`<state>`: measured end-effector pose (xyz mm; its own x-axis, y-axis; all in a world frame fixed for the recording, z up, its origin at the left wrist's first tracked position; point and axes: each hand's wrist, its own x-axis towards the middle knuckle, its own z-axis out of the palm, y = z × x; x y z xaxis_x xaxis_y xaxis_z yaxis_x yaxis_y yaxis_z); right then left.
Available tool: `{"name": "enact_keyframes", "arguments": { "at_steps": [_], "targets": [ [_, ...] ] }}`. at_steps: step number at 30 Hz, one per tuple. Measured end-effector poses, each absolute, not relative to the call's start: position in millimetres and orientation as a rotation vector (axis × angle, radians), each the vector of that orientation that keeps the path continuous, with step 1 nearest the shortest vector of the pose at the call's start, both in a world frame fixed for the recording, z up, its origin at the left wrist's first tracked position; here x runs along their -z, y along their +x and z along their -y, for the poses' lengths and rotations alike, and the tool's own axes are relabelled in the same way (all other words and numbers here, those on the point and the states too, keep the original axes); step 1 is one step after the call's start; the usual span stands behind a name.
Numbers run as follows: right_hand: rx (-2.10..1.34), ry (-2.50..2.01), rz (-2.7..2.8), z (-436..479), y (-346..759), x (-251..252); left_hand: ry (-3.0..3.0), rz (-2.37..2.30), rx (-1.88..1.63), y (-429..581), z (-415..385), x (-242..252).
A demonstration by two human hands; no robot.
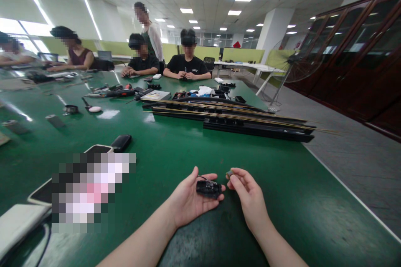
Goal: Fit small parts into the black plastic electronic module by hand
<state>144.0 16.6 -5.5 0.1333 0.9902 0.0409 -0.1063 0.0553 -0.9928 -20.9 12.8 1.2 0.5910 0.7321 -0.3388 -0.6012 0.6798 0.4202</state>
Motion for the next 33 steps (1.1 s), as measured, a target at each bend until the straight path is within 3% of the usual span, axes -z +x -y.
{"name": "enact_keyframes", "arguments": {
  "at_steps": [33],
  "targets": [
    [-1.148,-1.146,1.056,-18.9,143.0,4.5,0.278,-0.509,-0.785,-20.3,-14.1,-1.4]
  ]
}}
